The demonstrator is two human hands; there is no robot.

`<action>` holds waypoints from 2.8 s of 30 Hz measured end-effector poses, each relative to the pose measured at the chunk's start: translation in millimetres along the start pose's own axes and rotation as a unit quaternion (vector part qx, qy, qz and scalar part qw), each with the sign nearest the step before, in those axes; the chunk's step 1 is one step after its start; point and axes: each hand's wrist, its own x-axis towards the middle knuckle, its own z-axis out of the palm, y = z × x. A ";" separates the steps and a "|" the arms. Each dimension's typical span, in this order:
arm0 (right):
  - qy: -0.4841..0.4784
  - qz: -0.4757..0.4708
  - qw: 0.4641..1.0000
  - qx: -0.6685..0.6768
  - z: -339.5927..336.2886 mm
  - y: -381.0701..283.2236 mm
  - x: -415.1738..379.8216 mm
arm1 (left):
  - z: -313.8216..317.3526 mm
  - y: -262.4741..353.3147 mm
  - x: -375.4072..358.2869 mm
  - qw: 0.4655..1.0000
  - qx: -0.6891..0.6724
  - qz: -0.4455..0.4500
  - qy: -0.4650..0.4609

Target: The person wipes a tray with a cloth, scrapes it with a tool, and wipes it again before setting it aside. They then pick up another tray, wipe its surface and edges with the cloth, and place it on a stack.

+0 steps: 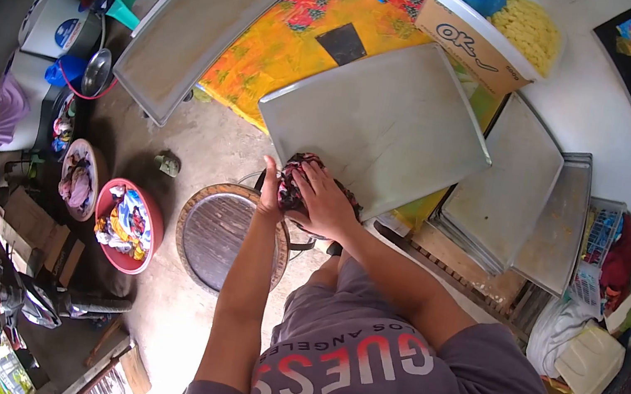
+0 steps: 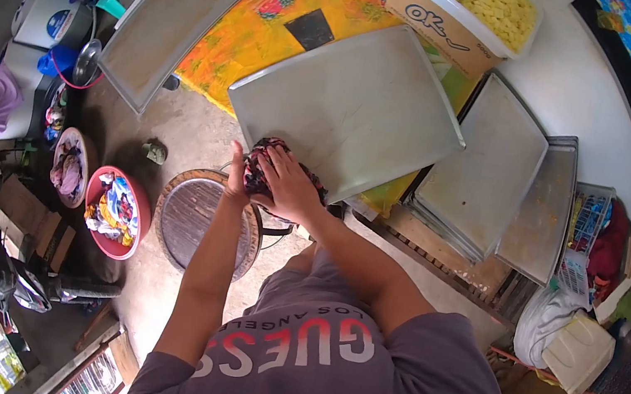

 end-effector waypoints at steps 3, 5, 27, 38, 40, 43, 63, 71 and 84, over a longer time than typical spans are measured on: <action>-0.019 -0.041 0.999 0.022 -6.1 -1.0 2.6 | -1.2 16.3 1.7 0.993 0.112 -0.022 -0.005; -0.036 -0.053 0.998 0.006 4.4 -2.3 2.1 | -3.2 24.5 3.8 0.987 0.153 -0.045 -0.004; 0.196 0.131 0.892 0.386 -0.7 -69.3 64.9 | 101.0 -13.6 -82.1 0.938 0.026 0.312 0.150; 0.353 0.311 0.824 0.317 -104.3 121.1 52.1 | 0.0 -77.7 -70.2 0.795 0.494 0.243 0.256; 0.367 0.326 0.864 0.115 -130.5 190.2 18.0 | 51.7 -58.7 -87.5 0.906 0.327 0.108 0.245; 0.347 0.312 0.876 -0.118 -137.6 239.1 -4.3 | 70.7 -47.2 -87.2 0.956 0.226 0.036 0.182; 0.033 -0.008 0.961 0.274 66.8 -69.3 109.1 | 16.0 -65.5 -80.2 0.973 0.195 0.064 0.108; 0.220 0.101 0.922 0.301 -65.8 52.8 89.1 | 32.8 -50.3 -85.3 0.938 0.272 0.052 0.210; 0.228 0.215 0.910 -0.272 -132.4 280.8 104.9 | 8.6 -69.3 -52.4 0.897 0.386 0.122 0.175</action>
